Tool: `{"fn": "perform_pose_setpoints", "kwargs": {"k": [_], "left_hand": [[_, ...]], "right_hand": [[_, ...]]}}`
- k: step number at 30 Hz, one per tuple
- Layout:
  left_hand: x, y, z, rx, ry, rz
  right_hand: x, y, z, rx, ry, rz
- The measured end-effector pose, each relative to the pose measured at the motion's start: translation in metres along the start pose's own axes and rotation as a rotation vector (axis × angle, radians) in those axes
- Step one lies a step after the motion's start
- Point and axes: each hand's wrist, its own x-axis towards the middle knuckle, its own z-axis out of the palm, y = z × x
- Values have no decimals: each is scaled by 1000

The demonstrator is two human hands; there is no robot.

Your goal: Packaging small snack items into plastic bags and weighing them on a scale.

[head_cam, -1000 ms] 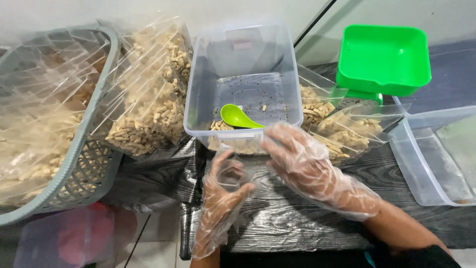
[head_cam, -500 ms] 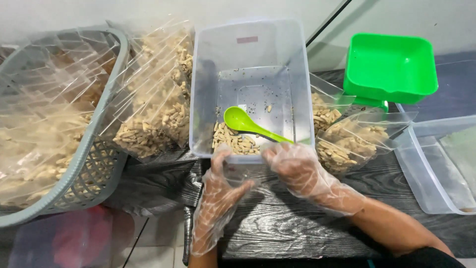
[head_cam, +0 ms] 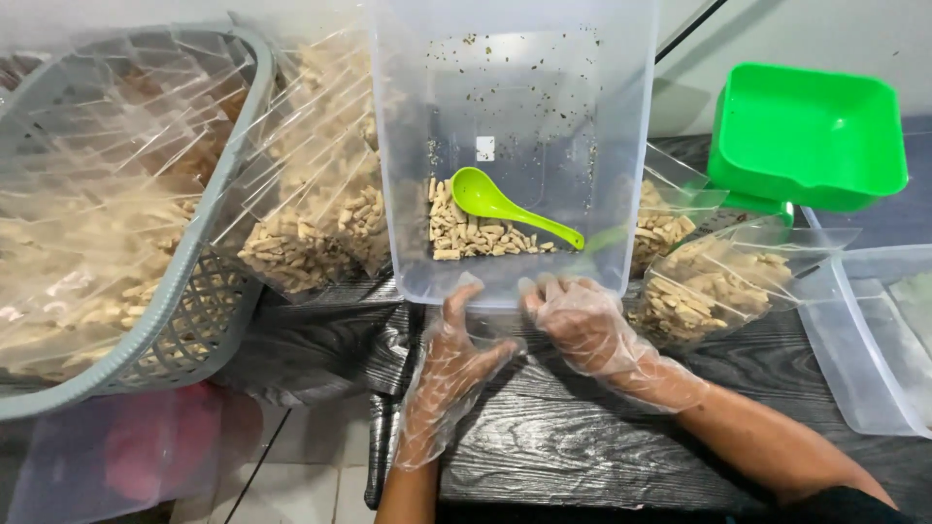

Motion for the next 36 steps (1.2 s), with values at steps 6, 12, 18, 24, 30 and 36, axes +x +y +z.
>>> {"fn": "perform_pose_setpoints", "kwargs": {"k": [6, 12, 18, 24, 30, 36], "left_hand": [[8, 4, -2, -25, -9, 20], [-17, -24, 0, -109, 85, 119], [-35, -3, -18, -164, 80, 190], [-35, 25, -17, -175, -32, 235], [-48, 4, -2, 210, -11, 304], [-67, 26, -7, 179, -212, -203]], "right_hand": [[-16, 12, 27, 97, -116, 51], [-17, 20, 36, 193, -206, 125], [-1, 36, -19, 422, -346, -23], [31, 13, -81, 734, 107, -55], [19, 14, -58, 893, -43, -114], [11, 28, -55, 821, 55, 29]]}}
